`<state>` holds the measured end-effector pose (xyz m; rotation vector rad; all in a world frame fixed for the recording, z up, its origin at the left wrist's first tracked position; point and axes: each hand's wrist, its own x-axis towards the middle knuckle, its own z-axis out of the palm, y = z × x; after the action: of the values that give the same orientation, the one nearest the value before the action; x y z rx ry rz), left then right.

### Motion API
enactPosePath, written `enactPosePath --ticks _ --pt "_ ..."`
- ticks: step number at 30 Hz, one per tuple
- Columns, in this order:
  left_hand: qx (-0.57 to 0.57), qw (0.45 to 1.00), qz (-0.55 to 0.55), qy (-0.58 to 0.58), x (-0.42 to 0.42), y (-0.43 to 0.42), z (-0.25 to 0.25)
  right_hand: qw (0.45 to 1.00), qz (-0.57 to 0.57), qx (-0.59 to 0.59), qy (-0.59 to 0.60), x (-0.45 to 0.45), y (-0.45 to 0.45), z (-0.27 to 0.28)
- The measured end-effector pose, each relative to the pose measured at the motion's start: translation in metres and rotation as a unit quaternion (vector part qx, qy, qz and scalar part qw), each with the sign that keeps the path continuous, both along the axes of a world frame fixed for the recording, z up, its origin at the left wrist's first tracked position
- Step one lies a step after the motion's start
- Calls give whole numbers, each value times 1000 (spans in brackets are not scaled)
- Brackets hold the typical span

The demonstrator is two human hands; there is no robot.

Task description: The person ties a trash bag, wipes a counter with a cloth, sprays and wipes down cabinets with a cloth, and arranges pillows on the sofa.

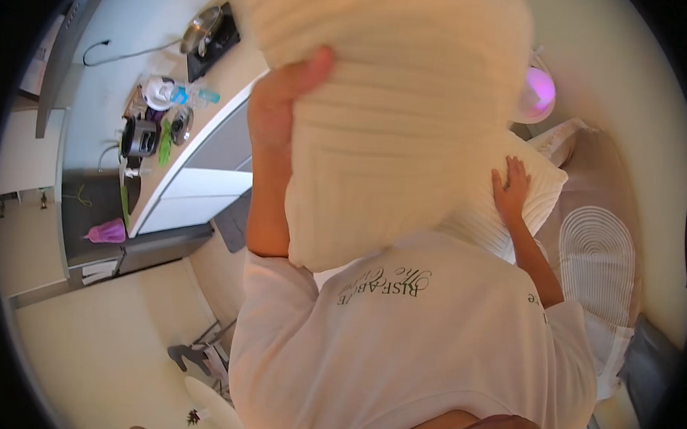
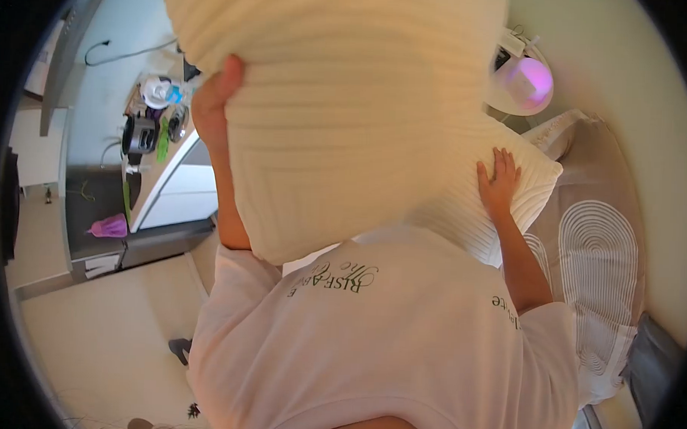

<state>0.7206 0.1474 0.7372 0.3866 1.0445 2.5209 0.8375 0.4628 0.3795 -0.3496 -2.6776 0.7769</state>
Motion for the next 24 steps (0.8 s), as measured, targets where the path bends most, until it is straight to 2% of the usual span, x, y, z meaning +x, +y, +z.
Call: enactPosePath --ticks 1,2,3,4,5,6,7,8,9,10,11,13,14,16,17,19,21,23,24 --pt "37 999 -7 4 -13 2 -6 998 5 -46 32 2 9 -13" --pt "44 997 -66 18 -30 1 -18 986 -20 -151 70 5 18 -10" --pt "50 991 -123 31 -50 -1 -37 950 -61 -290 96 13 30 3" --pt "-52 993 -96 39 -56 5 -53 882 -97 -444 120 16 42 20" --pt "-152 984 -77 43 -62 10 -69 763 -88 -622 154 20 60 42" --pt "-352 934 33 42 -60 31 -88 633 -54 -752 173 27 79 69" --pt "-359 932 -42 17 -58 48 -105 524 -12 -834 171 34 97 93" --pt "-422 900 -102 16 -61 63 -132 467 20 -873 143 41 114 112" --pt "-482 861 -161 16 -67 76 -169 456 29 -884 98 46 133 121" --pt "-544 813 -182 96 -68 84 -221 466 19 -883 48 52 148 121" --pt "-598 755 -202 175 -67 93 -262 567 -41 -822 -37 57 160 106" --pt "-535 812 -212 100 -43 112 -285 705 -149 -655 -227 68 178 67" --pt "-531 815 -216 78 -43 117 -292 714 -90 -672 -174 71 164 47" --pt "-523 821 -228 29 -40 125 -303 648 -116 -736 -159 75 150 24" --pt "-514 815 -270 -4 -33 122 -298 612 -131 -765 -153 81 146 20" --pt "-487 801 -343 -52 -40 108 -280 582 -107 -796 -131 85 148 17" --pt "-372 835 -382 -134 -32 89 -283 552 -82 -824 -99 100 159 10" --pt "-290 832 -409 -237 -36 68 -290 527 -51 -847 -45 103 169 -2" --pt "-269 844 -364 -287 -45 59 -304 525 -43 -849 -41 100 177 -14"
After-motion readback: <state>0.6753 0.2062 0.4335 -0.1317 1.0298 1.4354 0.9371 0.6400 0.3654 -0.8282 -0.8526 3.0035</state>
